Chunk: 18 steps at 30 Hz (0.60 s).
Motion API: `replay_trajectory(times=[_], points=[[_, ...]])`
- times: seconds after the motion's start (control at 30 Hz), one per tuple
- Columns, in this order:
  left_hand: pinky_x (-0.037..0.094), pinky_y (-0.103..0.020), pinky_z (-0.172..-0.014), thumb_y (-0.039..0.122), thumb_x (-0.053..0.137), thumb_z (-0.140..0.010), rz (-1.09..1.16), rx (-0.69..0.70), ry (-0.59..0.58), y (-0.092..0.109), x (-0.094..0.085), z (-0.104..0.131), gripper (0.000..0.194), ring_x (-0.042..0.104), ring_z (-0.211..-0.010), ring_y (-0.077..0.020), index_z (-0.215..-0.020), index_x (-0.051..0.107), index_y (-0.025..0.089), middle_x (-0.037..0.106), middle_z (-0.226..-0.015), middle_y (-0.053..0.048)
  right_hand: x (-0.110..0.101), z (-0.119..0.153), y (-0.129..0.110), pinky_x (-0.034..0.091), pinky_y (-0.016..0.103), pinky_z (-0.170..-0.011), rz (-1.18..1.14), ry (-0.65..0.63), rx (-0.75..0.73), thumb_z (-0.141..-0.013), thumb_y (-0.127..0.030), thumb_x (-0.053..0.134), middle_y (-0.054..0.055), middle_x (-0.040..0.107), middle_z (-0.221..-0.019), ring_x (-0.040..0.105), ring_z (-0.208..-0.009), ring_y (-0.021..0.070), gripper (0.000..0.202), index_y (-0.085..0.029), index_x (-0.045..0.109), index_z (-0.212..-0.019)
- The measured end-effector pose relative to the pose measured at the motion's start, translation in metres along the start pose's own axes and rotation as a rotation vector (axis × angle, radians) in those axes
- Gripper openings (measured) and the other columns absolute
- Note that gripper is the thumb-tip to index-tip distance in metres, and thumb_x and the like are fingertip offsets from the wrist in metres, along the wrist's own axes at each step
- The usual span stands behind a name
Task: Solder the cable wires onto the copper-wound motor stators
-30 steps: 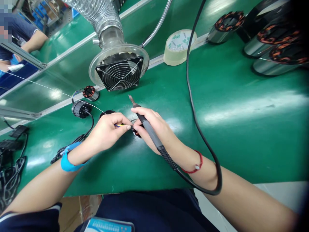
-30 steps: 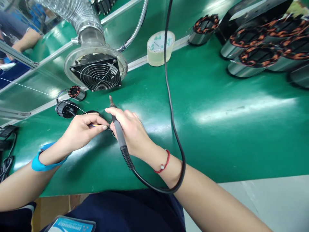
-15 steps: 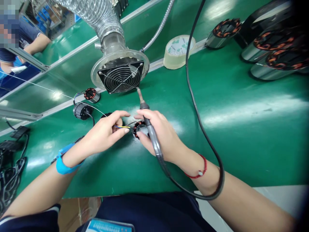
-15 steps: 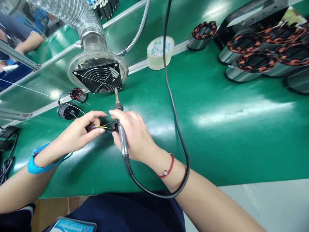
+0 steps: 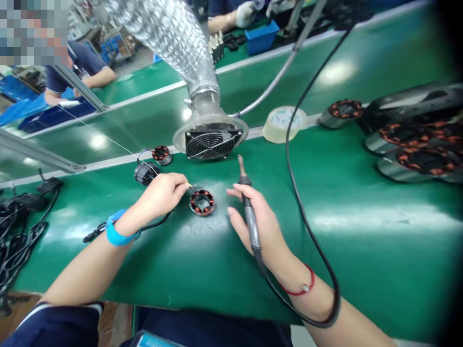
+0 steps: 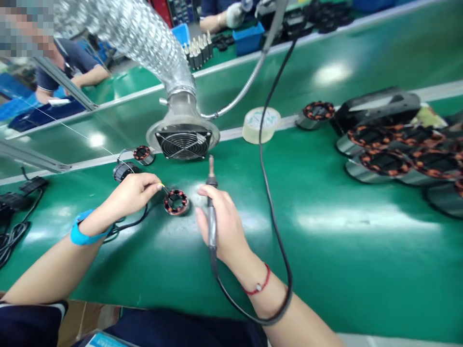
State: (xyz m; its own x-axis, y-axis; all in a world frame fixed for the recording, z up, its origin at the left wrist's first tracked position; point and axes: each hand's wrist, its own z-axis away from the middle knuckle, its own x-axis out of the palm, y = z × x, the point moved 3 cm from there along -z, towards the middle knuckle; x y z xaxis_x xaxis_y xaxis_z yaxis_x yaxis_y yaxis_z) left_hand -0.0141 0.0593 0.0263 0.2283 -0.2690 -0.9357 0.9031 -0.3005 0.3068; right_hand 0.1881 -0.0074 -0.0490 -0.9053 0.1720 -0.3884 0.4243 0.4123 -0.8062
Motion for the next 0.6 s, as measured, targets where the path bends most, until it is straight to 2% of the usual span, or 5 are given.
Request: replay_trajectory(times=[0.1, 0.2, 0.3, 0.4, 0.6], points=[[0.045, -0.03, -0.07, 0.029, 0.046, -0.091, -0.017, -0.232, 0.174, -0.044, -0.015, -0.008, 0.024, 0.062, -0.074, -0.0192, -0.083, 0.064, 0.015, 0.067, -0.077, -0.005, -0.01, -0.002, 0.008, 0.054, 0.045, -0.089, 0.003, 0.059, 0.144, -0.087, -0.027, 0.054, 0.008, 0.07, -0.109, 0.067, -0.1, 0.0241, 0.039, -0.023, 0.048, -0.126], [0.048, -0.033, -0.083, 0.031, 0.046, -0.09, -0.064, -0.365, 0.329, -0.075, -0.027, -0.016, 0.035, 0.064, -0.095, -0.0231, -0.115, 0.06, 0.011, 0.069, -0.106, -0.013, -0.015, -0.003, 0.012, 0.055, 0.043, -0.082, -0.004, 0.08, 0.243, -0.087, -0.035, 0.055, 0.009, 0.071, -0.108, 0.069, -0.089, 0.0229, 0.04, -0.023, 0.049, -0.125], [0.048, -0.036, -0.092, 0.044, 0.049, -0.09, -0.149, -0.406, 0.211, -0.087, -0.027, -0.03, 0.056, 0.061, -0.113, -0.0275, -0.137, 0.049, 0.014, 0.062, -0.129, -0.016, -0.017, -0.002, 0.013, 0.055, 0.04, -0.077, -0.005, 0.069, 0.284, -0.086, -0.041, 0.055, 0.009, 0.071, -0.107, 0.069, -0.086, 0.0228, 0.04, -0.024, 0.051, -0.122], [0.05, -0.034, -0.086, 0.047, 0.057, -0.084, -0.165, -0.427, 0.054, -0.089, -0.023, -0.045, 0.05, 0.066, -0.104, -0.0287, -0.124, 0.063, 0.018, 0.071, -0.114, -0.013, -0.018, 0.0, 0.012, 0.054, 0.04, -0.078, -0.019, 0.037, 0.325, -0.085, -0.044, 0.056, 0.009, 0.071, -0.108, 0.069, -0.088, 0.0235, 0.042, -0.025, 0.051, -0.122], [0.052, -0.034, -0.084, 0.03, 0.063, -0.08, -0.16, -0.413, 0.122, -0.094, -0.03, -0.08, 0.033, 0.069, -0.097, -0.028, -0.11, 0.072, 0.018, 0.075, -0.104, -0.012, -0.021, 0.0, 0.002, 0.048, 0.041, -0.089, -0.037, 0.069, 0.452, -0.086, -0.048, 0.055, 0.008, 0.072, -0.111, 0.067, -0.094, 0.024, 0.044, -0.026, 0.052, -0.124]])
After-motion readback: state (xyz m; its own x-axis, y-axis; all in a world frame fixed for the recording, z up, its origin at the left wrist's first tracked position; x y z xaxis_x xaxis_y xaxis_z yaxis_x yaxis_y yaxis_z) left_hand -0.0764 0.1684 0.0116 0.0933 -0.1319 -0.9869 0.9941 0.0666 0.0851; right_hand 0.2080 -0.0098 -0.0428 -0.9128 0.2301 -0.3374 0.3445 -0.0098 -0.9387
